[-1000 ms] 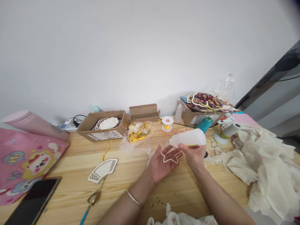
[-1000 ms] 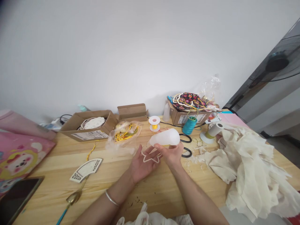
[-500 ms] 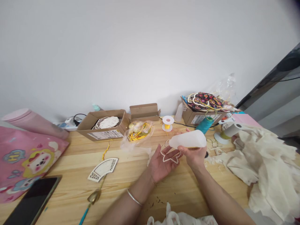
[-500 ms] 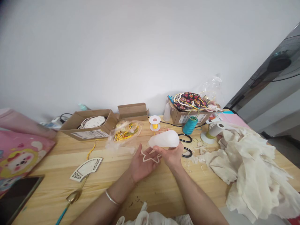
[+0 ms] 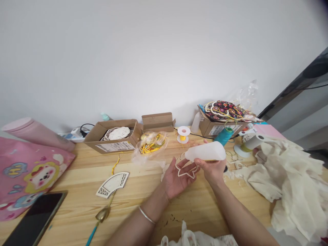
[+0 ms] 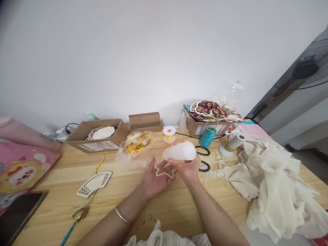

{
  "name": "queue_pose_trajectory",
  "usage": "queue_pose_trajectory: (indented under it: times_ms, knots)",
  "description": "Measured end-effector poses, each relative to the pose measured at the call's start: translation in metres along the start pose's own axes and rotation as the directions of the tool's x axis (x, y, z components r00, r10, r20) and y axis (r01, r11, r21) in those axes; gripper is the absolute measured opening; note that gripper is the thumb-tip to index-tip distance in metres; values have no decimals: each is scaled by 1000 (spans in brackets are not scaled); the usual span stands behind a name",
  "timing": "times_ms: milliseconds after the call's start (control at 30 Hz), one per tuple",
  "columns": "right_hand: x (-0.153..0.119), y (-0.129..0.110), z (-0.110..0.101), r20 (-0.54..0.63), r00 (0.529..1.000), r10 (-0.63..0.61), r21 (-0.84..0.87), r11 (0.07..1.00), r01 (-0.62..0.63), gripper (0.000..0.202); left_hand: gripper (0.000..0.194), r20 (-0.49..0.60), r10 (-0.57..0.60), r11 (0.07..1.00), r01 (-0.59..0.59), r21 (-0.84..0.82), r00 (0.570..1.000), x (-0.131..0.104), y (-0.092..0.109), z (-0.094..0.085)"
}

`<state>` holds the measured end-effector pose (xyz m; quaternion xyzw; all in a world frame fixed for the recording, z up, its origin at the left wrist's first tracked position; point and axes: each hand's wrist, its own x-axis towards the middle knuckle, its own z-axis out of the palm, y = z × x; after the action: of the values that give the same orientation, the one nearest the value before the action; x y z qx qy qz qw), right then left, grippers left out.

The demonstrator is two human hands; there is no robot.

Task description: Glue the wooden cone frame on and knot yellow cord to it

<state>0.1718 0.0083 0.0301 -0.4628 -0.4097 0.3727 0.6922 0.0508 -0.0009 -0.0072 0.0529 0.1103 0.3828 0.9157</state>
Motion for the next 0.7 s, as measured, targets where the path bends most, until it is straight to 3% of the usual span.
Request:
queue_pose_trajectory:
  times_ms: [700]
  knots:
    - [10,4,-5,-69,996,-56,-21,998,54,49,50,17,-6,999,6,39,1000,-1,2,-2]
